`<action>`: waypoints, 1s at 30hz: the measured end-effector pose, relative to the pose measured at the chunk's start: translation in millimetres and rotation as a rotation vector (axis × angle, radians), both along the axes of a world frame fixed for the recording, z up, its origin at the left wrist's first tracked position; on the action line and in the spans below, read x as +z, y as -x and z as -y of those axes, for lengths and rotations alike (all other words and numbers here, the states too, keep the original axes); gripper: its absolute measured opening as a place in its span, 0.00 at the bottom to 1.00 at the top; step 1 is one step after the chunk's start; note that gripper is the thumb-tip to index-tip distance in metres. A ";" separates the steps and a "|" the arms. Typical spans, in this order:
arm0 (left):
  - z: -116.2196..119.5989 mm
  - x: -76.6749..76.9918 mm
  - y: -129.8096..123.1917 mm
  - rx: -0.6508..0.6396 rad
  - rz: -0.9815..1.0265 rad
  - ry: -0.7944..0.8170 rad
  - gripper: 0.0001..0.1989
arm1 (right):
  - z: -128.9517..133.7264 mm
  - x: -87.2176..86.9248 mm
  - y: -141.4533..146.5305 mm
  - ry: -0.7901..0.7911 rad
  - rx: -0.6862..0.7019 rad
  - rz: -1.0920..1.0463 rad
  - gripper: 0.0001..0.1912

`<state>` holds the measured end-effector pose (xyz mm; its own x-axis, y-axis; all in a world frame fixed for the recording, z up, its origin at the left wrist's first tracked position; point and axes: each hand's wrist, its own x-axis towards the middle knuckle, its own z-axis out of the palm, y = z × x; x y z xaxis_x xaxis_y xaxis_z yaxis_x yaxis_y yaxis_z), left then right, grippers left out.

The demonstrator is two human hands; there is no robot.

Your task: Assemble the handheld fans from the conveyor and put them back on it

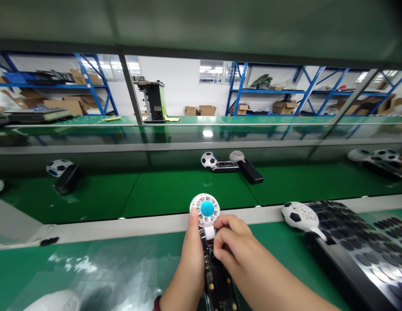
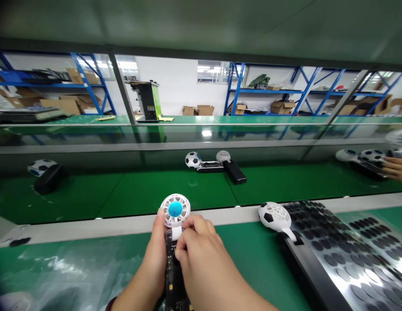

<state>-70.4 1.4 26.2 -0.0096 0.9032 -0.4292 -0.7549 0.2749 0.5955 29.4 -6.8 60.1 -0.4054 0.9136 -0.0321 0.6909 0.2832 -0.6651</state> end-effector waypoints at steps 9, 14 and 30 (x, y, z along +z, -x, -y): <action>-1.0 0.1 -1.5 -0.003 0.030 0.061 0.22 | 5.0 -11.0 -3.6 -0.146 0.021 0.041 0.08; 0.6 2.1 -1.8 0.004 0.038 0.062 0.21 | 8.0 -20.2 -5.0 -0.243 0.010 0.007 0.08; -4.0 -9.6 -0.8 -0.176 -0.016 -0.103 0.31 | 6.4 -40.3 -3.7 0.320 -0.153 -0.508 0.25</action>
